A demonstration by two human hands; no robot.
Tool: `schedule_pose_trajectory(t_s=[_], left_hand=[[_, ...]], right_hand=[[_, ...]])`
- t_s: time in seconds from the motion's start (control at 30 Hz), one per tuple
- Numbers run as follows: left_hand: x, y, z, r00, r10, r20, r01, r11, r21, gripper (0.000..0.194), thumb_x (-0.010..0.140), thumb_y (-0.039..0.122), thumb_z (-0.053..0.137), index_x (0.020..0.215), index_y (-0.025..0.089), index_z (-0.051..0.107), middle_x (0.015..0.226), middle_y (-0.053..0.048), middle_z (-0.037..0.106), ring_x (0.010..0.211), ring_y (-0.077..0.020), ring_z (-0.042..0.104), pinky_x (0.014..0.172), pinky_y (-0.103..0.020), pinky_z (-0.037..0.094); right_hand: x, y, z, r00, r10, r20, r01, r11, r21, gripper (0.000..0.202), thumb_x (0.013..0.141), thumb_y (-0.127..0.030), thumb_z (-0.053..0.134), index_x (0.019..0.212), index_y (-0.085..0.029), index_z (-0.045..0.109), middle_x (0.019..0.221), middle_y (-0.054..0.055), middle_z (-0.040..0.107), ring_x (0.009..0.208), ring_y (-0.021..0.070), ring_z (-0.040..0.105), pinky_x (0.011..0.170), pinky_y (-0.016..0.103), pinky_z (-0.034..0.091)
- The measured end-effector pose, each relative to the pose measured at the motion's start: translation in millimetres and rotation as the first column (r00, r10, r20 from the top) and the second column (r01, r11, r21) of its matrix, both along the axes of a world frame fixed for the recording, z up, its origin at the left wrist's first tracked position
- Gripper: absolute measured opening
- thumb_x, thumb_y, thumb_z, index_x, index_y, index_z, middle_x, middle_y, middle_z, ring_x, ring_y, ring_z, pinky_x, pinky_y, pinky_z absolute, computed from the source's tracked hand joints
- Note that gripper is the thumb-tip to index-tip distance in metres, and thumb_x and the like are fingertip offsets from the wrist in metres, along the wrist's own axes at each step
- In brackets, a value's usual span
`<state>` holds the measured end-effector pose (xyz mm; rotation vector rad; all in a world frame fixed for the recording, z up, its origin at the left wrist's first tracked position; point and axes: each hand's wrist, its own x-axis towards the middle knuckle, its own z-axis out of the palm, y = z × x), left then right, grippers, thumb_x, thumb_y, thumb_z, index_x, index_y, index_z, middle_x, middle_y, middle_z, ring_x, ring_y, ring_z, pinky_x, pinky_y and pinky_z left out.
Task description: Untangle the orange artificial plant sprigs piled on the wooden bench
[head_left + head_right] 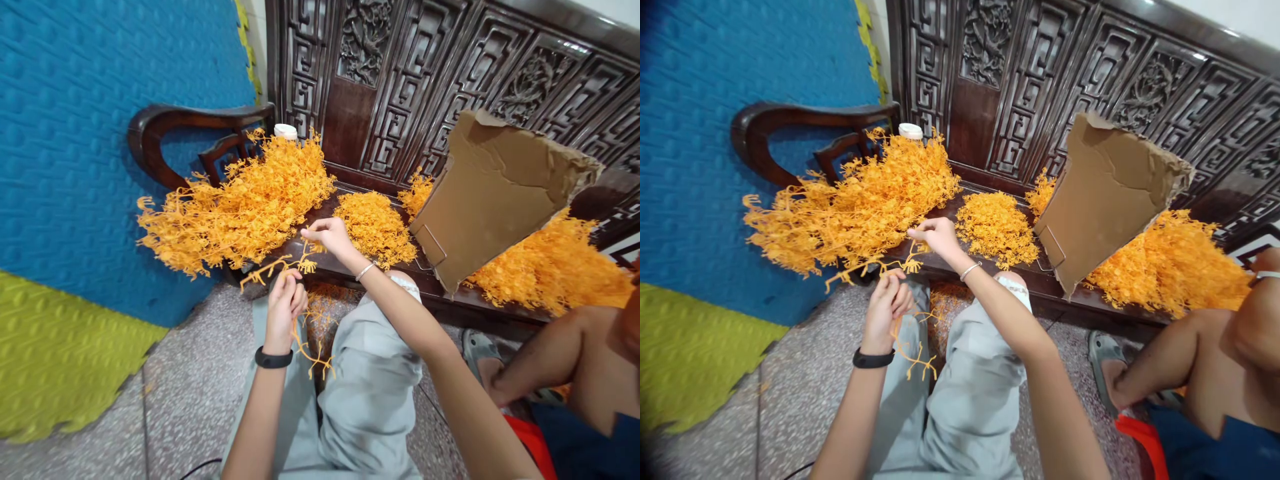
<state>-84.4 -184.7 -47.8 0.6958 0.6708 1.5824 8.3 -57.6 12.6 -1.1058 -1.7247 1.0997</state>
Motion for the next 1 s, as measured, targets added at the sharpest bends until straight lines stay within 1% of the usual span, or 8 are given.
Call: schedule_pose_trajectory(t_s=[0.17,0.3,0.47,0.57,0.7,0.87,0.93,1.0], left_hand=[[6.8,0.8,-0.4,1.000,0.002,0.009,-0.002,1.000,0.007,0.016,0.084,0.033,0.051,0.078,0.018,0.047,0.039,0.011,0.021,0.030,-0.0025,0.015,0.035,-0.016,0.015],[8.7,2.2,1.1,1.000,0.004,0.008,-0.004,1.000,0.001,0.017,0.083,0.034,0.052,0.077,0.018,0.047,0.039,0.012,0.022,0.030,-0.0021,0.015,0.035,-0.015,0.016],[7.8,3.0,3.2,1.000,0.008,0.021,-0.007,1.000,-0.020,0.019,0.081,0.034,0.055,0.077,0.018,0.046,0.038,0.012,0.023,0.029,-0.0018,0.017,0.035,-0.014,0.017],[7.5,3.3,3.3,1.000,0.008,0.026,-0.008,0.999,-0.032,0.019,0.080,0.034,0.056,0.077,0.018,0.046,0.038,0.012,0.023,0.028,-0.0018,0.016,0.034,-0.014,0.017],[8.8,4.4,3.1,1.000,-0.001,0.018,0.002,1.000,-0.014,0.018,0.082,0.034,0.054,0.077,0.019,0.045,0.038,0.012,0.022,0.029,-0.0020,0.015,0.035,-0.015,0.017],[11.4,4.9,3.4,1.000,0.005,0.004,-0.005,1.000,-0.016,0.017,0.082,0.034,0.053,0.078,0.019,0.045,0.037,0.013,0.021,0.029,-0.0025,0.015,0.035,-0.015,0.017],[11.6,1.6,3.9,1.000,0.024,0.007,-0.024,1.000,-0.003,0.019,0.081,0.035,0.055,0.076,0.019,0.046,0.038,0.012,0.022,0.029,-0.0024,0.016,0.035,-0.015,0.018],[10.6,-4.0,5.2,0.997,0.072,0.000,-0.072,0.997,0.006,0.022,0.078,0.035,0.058,0.072,0.018,0.046,0.038,0.012,0.023,0.030,-0.0021,0.017,0.035,-0.015,0.019]], right_hand=[[-1.6,0.1,1.2,0.997,-0.069,-0.029,0.067,0.996,-0.052,0.026,0.059,-0.035,0.067,0.049,-0.013,0.056,0.046,-0.003,0.048,0.045,0.0058,0.039,0.048,0.021,0.029],[-2.6,4.9,-2.4,0.992,-0.118,-0.046,0.114,0.990,-0.083,0.025,0.059,-0.035,0.066,0.049,-0.014,0.057,0.045,-0.004,0.047,0.046,0.0059,0.039,0.049,0.021,0.030],[-4.3,15.6,-9.6,0.994,-0.100,-0.037,0.098,0.994,-0.046,0.020,0.057,-0.031,0.065,0.050,-0.014,0.059,0.046,-0.004,0.048,0.048,0.0066,0.041,0.052,0.021,0.032],[-4.4,18.5,-8.3,0.994,-0.106,-0.023,0.105,0.994,-0.042,0.019,0.058,-0.030,0.065,0.049,-0.014,0.059,0.046,-0.004,0.048,0.048,0.0071,0.042,0.053,0.021,0.033],[-4.4,15.9,-4.7,0.991,-0.136,-0.013,0.134,0.989,-0.063,0.018,0.058,-0.028,0.064,0.049,-0.014,0.058,0.046,-0.004,0.048,0.049,0.0075,0.043,0.053,0.021,0.033],[-10.7,12.9,-7.8,0.982,-0.186,-0.031,0.184,0.982,-0.050,0.018,0.060,-0.027,0.066,0.051,-0.013,0.059,0.046,-0.003,0.050,0.048,0.0076,0.042,0.051,0.021,0.034],[-6.3,20.0,-2.4,0.970,-0.237,-0.053,0.237,0.971,-0.011,0.018,0.063,-0.026,0.065,0.052,-0.013,0.059,0.047,-0.002,0.051,0.049,0.0076,0.042,0.050,0.021,0.034],[10.2,34.3,9.7,0.930,-0.349,-0.113,0.356,0.933,0.053,0.019,0.071,-0.026,0.058,0.057,-0.013,0.056,0.054,-0.001,0.054,0.053,0.0071,0.044,0.054,0.020,0.036]])
